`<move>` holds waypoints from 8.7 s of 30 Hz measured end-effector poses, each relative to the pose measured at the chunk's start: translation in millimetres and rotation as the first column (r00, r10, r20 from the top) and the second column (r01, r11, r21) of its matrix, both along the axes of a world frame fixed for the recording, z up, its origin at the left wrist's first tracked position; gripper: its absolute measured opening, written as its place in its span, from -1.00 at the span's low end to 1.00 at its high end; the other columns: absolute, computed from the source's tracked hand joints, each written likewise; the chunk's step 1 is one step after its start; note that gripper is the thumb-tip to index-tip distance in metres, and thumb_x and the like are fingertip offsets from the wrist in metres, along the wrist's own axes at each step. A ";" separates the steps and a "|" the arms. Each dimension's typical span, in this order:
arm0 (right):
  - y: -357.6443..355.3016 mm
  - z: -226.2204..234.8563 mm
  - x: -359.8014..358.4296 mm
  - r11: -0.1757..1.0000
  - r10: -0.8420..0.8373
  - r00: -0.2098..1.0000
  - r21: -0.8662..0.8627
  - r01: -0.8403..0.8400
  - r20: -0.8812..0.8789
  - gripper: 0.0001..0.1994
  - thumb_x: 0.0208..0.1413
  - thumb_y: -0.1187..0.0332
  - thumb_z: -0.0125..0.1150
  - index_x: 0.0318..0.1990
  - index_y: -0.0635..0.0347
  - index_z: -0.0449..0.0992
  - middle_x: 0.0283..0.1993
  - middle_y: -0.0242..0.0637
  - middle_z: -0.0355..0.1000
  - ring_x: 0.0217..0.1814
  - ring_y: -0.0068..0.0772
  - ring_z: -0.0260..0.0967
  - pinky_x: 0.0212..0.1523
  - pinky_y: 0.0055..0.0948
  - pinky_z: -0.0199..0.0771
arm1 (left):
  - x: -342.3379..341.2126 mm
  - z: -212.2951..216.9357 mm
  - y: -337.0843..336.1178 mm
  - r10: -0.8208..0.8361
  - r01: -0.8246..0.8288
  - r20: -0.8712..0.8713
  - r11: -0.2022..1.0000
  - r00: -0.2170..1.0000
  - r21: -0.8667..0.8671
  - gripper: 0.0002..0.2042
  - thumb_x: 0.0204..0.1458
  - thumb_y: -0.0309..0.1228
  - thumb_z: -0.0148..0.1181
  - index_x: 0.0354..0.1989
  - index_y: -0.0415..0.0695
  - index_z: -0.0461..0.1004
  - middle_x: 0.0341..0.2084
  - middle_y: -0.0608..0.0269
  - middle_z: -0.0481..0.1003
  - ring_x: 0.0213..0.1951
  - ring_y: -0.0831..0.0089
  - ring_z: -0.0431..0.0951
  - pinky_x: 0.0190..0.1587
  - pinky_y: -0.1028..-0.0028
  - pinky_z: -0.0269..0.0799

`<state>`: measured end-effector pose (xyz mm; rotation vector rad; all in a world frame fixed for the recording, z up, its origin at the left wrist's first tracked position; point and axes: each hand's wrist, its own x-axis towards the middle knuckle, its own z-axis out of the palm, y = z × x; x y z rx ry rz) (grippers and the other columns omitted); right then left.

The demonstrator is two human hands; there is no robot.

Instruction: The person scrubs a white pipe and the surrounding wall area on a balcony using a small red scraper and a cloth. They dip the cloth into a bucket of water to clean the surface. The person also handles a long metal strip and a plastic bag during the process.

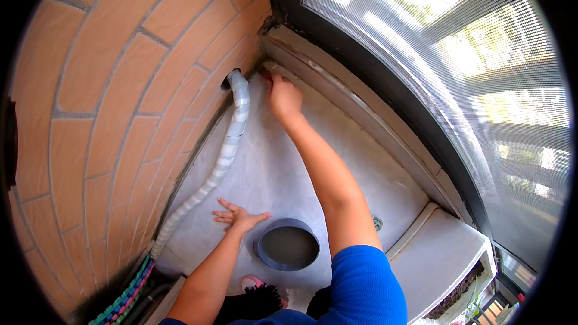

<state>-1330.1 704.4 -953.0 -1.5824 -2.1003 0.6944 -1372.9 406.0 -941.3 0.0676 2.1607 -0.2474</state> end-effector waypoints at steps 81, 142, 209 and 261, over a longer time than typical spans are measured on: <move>-4.9 -28.4 33.0 0.953 -0.189 0.920 -0.290 0.088 -0.343 -0.78 0.04 0.37 0.06 -0.17 0.25 0.38 -0.38 -0.13 0.46 -0.36 -0.16 0.43 -0.27 -0.34 0.41 | 0.5 4.7 5.3 -0.020 0.020 0.021 1.000 1.000 -0.014 0.55 -0.72 0.06 0.52 0.09 -0.13 -0.90 0.05 -0.49 -0.83 0.15 -0.28 -0.81 0.11 -0.29 -0.42; 27.9 -31.0 -13.7 0.986 0.000 0.954 0.158 -0.049 0.301 -0.78 -0.05 0.46 0.03 -0.24 0.35 0.26 -0.50 -0.10 0.45 -0.48 -0.21 0.48 -0.49 -0.34 0.50 | -0.4 0.8 0.7 -0.012 0.011 0.019 1.000 1.000 0.017 0.57 -0.76 0.06 0.53 0.10 -0.12 -0.90 0.05 -0.48 -0.83 0.15 -0.27 -0.82 0.12 -0.27 -0.48; 36.2 37.3 -10.6 1.000 0.012 0.983 0.004 -0.013 0.186 -0.77 0.18 0.27 -0.23 -0.29 0.24 0.30 -0.45 0.01 0.46 -0.37 0.02 0.45 -0.33 -0.10 0.42 | 3.9 7.0 8.3 -0.022 0.022 -0.013 1.000 1.000 -0.002 0.54 -0.70 0.03 0.53 0.10 -0.07 -0.91 0.09 -0.44 -0.80 0.18 -0.24 -0.77 0.13 -0.25 -0.40; 28.8 -18.4 5.5 0.996 0.085 0.969 -0.014 -0.084 0.233 -0.71 0.13 0.32 -0.21 -0.11 0.19 0.41 -0.27 -0.01 0.46 -0.20 -0.03 0.43 -0.19 -0.15 0.43 | 0.5 3.8 4.2 -0.022 0.022 0.012 1.000 1.000 0.011 0.55 -0.72 0.05 0.53 0.09 -0.13 -0.90 0.06 -0.51 -0.81 0.16 -0.30 -0.80 0.11 -0.29 -0.45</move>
